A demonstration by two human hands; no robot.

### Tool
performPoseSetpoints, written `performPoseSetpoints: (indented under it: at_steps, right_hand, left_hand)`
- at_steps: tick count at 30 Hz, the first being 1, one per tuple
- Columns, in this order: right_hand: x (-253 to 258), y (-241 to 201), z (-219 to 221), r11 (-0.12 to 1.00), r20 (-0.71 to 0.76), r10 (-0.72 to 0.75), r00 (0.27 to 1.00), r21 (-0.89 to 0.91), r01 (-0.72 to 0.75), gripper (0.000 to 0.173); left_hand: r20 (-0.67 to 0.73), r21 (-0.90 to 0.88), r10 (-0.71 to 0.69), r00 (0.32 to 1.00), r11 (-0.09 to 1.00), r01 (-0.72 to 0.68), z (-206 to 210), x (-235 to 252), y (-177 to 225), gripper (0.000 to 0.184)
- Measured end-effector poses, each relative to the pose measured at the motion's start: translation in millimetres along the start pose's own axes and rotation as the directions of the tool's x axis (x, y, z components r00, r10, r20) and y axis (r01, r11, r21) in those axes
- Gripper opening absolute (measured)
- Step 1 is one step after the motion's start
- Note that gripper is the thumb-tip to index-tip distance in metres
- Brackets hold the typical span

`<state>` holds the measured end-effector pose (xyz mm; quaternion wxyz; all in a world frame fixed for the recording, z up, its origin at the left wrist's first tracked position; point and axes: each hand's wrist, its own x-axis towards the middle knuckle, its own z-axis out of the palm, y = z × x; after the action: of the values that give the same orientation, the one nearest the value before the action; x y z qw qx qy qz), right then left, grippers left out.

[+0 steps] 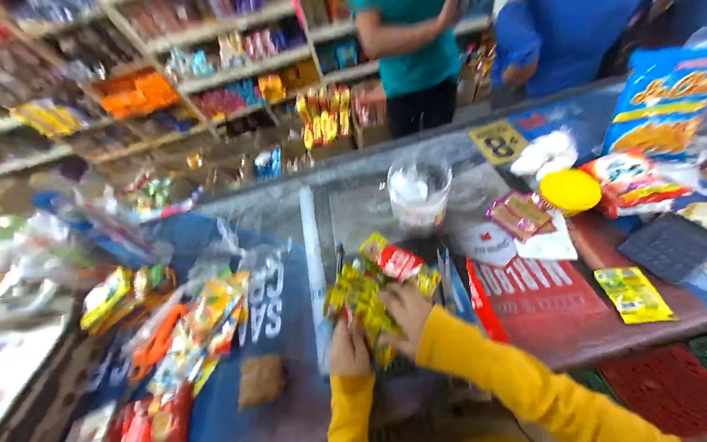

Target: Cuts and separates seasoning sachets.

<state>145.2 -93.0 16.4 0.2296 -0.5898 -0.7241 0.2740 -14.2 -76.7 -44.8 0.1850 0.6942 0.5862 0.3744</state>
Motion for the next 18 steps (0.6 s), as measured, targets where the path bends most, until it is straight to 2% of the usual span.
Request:
performPoseSetpoints:
  at_steps: [1,2,4,6,8,11,13,15,18]
  right_hand:
    - [9.6,-6.2,-1.9,0.998,0.075,0.066,0.995,-0.028,-0.064,0.076]
    - [18.3,-13.0,-6.5,0.989,0.162,0.144,0.976,-0.065,-0.135,0.086]
    - [32.5,-22.5,-13.9,0.968,0.264,0.244,0.933,-0.128,-0.217,0.098]
    - [42.0,-28.2,-17.4,0.956,0.33,0.287,0.899,-0.164,-0.245,0.101]
    - [48.6,-32.7,-19.1,0.946,0.391,0.323,0.862,-0.126,-0.297,0.104]
    - [59.4,-26.7,-20.7,0.938,0.436,0.289,0.852,0.047,-0.342,0.101]
    - [64.8,-22.6,-19.0,0.933,0.459,0.268,0.847,0.097,-0.347,0.1]
    - [65.6,-17.1,-12.1,0.947,0.436,0.229,0.87,0.106,-0.302,0.095]
    - [62.1,-5.1,-5.5,0.969,0.395,0.14,0.908,0.132,-0.207,0.077]
  left_hand:
    - [-0.14,0.006,0.106,0.985,0.994,-0.106,14.1,-1.1,-15.5,0.033]
    - [-0.194,-0.03,0.114,0.974,0.992,-0.122,19.3,-2.2,-20.9,0.033]
    - [-0.148,-0.138,-0.011,0.989,0.99,-0.01,9.5,-5.2,-8.6,0.036]
    - [-0.079,-0.241,-0.115,0.99,0.966,0.093,-0.8,-5.7,-3.2,0.04]
    - [-0.091,-0.324,-0.145,0.985,0.94,0.109,-4.0,-8.2,-4.1,0.042]
    - [-0.094,-0.468,-0.118,0.989,0.882,0.061,-0.5,-8.0,-12.2,0.041]
    - [-0.087,-0.507,-0.055,0.995,0.862,0.003,2.8,-7.6,-18.8,0.04]
    - [-0.08,-0.458,0.015,0.997,0.888,-0.05,3.5,-7.5,-23.4,0.039]
    - [-0.076,-0.335,0.088,0.993,0.936,-0.109,4.8,-7.9,-20.1,0.037]
